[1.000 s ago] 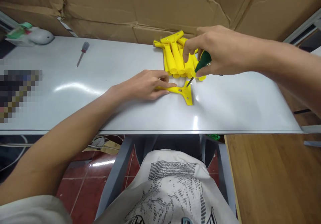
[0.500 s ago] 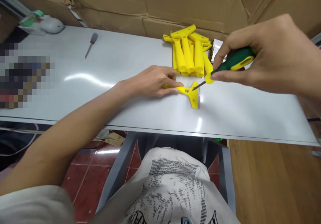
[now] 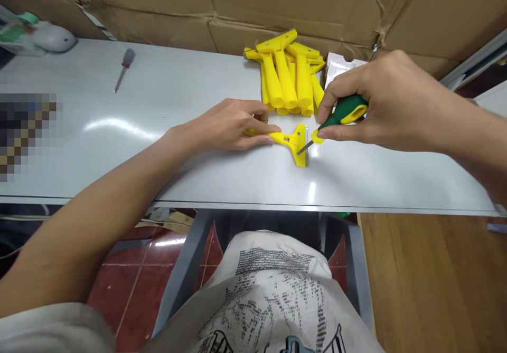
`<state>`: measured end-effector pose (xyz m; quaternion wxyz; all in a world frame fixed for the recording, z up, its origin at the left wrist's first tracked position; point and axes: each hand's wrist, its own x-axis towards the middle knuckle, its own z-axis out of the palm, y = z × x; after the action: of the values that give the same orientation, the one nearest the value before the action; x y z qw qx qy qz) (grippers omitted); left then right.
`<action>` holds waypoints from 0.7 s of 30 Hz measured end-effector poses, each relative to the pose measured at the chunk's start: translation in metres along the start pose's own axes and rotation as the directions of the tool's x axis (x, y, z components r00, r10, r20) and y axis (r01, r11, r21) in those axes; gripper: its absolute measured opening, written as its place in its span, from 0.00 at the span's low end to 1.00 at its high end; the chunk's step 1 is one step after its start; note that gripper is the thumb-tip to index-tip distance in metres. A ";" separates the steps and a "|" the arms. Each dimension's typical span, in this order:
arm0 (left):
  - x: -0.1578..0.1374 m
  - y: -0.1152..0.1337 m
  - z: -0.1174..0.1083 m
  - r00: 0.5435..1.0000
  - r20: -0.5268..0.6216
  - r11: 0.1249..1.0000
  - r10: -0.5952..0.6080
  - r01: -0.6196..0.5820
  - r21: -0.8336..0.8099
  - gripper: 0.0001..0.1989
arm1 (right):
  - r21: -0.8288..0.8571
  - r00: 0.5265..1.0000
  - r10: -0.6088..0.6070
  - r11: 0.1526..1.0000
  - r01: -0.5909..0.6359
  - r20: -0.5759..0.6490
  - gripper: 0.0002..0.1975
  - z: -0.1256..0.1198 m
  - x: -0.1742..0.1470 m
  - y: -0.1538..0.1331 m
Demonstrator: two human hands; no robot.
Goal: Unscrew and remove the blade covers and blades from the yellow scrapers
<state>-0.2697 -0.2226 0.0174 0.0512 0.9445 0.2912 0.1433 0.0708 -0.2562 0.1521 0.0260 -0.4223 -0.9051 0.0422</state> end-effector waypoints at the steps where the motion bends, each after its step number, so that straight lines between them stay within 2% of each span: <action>1: 0.000 0.000 0.000 1.000 0.001 1.000 0.001 -0.001 0.001 0.18 | -0.001 1.000 0.010 1.000 -0.010 0.002 0.12 -0.001 0.001 -0.002; 3: 0.000 0.000 0.000 1.000 0.008 1.000 0.002 -0.002 0.004 0.18 | -0.042 0.999 0.042 0.998 -0.041 0.017 0.10 -0.003 0.005 -0.008; 6: 0.000 0.000 0.000 1.000 0.011 1.000 -0.003 0.003 0.009 0.17 | -0.212 0.987 0.148 0.968 -0.133 0.060 0.10 -0.007 0.012 -0.020; 9: 0.000 0.000 0.001 1.000 -0.003 1.000 -0.018 0.018 0.002 0.16 | -0.394 0.935 0.315 0.889 -0.232 0.161 0.16 -0.012 0.021 -0.037; 11: 0.000 0.000 0.002 1.000 -0.002 1.000 -0.023 0.023 -0.003 0.17 | -0.452 0.920 0.335 0.865 -0.217 0.201 0.16 -0.015 0.026 -0.046; 15: 0.001 -0.001 0.001 1.000 0.024 1.000 -0.010 0.009 0.010 0.18 | -0.410 0.970 0.146 0.911 -0.055 0.196 0.12 -0.019 0.024 -0.041; 17: 0.002 -0.001 0.000 1.000 0.028 1.000 -0.004 0.004 0.010 0.18 | -0.310 0.979 -0.022 0.947 0.086 0.204 0.12 -0.018 0.020 -0.030; 19: 0.002 -0.001 0.000 1.000 0.029 1.000 -0.002 0.002 0.001 0.18 | -0.177 0.951 -0.248 0.943 0.281 0.187 0.18 -0.017 0.016 -0.021; 20: 0.003 0.000 0.000 1.000 0.027 1.000 -0.003 0.003 -0.001 0.18 | -0.133 0.928 -0.332 0.926 0.355 0.168 0.22 -0.016 0.015 -0.018; 21: 0.003 0.000 0.000 1.000 0.025 1.000 -0.006 0.006 -0.002 0.18 | -0.121 0.918 -0.367 0.915 0.385 0.148 0.23 -0.016 0.015 -0.018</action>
<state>-0.2673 -0.2208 0.0177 0.0562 0.9453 0.2930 0.1316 0.0492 -0.2555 0.1698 -0.0532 -0.2374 -0.9700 -0.0050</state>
